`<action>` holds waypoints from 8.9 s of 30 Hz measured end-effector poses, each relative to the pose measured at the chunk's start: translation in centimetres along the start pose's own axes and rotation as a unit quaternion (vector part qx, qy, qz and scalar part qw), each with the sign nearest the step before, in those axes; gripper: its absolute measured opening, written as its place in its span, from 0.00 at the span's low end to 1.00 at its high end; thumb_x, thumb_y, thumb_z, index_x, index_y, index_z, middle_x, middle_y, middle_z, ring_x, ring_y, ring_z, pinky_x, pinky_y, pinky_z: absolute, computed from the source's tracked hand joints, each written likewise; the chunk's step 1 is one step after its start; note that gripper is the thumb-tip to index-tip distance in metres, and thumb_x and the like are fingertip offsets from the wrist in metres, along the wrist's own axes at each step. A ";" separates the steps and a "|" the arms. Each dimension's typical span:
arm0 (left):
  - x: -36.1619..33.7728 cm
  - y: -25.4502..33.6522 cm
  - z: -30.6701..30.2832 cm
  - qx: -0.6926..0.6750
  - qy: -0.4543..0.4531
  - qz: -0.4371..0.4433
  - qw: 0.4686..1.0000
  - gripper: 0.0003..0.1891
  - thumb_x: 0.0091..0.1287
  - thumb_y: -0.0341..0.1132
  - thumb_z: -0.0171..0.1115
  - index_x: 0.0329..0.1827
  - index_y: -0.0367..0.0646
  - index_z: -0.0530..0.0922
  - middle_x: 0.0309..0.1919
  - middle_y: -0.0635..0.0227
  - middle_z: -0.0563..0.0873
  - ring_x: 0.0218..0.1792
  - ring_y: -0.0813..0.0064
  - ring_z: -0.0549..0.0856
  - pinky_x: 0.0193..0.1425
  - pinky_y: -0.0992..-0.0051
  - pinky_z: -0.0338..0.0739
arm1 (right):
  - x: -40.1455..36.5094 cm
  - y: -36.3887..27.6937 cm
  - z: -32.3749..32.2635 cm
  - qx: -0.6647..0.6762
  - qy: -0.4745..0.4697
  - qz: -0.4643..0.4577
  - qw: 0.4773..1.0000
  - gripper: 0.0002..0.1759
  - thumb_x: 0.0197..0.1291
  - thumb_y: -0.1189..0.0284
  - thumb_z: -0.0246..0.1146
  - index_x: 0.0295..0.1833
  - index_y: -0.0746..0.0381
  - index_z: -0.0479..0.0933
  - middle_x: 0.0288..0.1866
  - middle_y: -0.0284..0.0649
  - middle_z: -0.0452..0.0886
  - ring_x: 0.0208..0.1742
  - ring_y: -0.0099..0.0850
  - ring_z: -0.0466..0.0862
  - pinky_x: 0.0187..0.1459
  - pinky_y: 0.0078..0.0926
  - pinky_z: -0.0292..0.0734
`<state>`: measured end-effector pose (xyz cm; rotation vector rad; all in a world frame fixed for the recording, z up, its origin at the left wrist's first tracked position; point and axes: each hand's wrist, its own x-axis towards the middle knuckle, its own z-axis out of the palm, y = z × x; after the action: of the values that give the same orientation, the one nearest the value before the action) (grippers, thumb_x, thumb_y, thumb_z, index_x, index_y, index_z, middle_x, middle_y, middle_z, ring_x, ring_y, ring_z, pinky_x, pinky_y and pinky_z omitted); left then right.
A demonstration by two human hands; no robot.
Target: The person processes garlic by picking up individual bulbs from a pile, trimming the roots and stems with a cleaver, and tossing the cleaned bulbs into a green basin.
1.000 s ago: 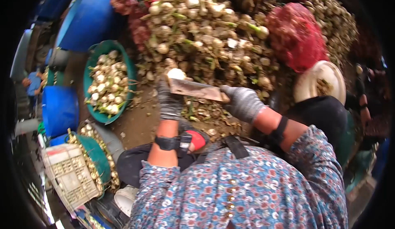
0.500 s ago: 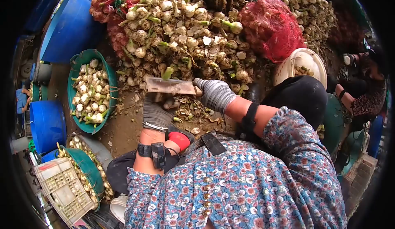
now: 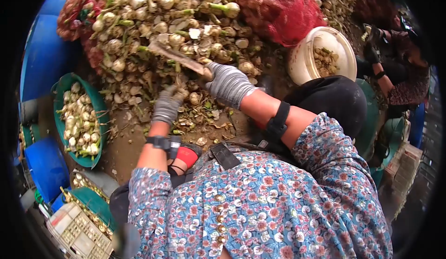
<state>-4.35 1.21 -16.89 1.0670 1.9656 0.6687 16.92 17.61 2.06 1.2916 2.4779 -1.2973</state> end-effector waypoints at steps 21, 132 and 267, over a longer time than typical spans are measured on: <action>-0.8 4.5 2.2 -0.122 0.034 -0.105 0.986 0.24 0.59 0.43 0.70 0.54 0.39 0.75 0.40 0.68 0.86 0.37 0.71 0.84 0.41 0.79 0.81 | -2.3 -0.5 -0.2 -0.112 -0.055 -0.075 0.989 0.23 0.58 0.56 0.64 0.54 0.58 0.76 0.34 0.53 0.83 0.38 0.52 0.84 0.39 0.46 0.78; -4.9 8.0 -7.6 0.426 -0.013 0.189 0.885 0.22 0.68 0.34 0.51 0.66 0.47 0.71 0.64 0.56 0.75 0.64 0.57 0.73 0.71 0.56 0.64 | -2.5 -2.9 -0.7 -0.144 -0.069 -0.124 0.979 0.15 0.56 0.60 0.64 0.46 0.56 0.77 0.30 0.46 0.83 0.34 0.49 0.84 0.37 0.45 0.79; -7.6 12.2 -7.5 -0.688 0.151 0.088 0.704 0.16 0.73 0.37 0.53 0.60 0.42 0.71 0.54 0.57 0.78 0.52 0.62 0.80 0.61 0.62 0.79 | -5.2 -1.9 -0.5 -0.116 0.011 -0.158 0.981 0.19 0.54 0.60 0.68 0.49 0.57 0.77 0.31 0.47 0.83 0.34 0.48 0.85 0.34 0.44 0.79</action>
<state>-2.54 0.34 -0.79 0.1353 0.9653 2.0423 19.09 14.00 5.69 0.8941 2.8330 -1.0013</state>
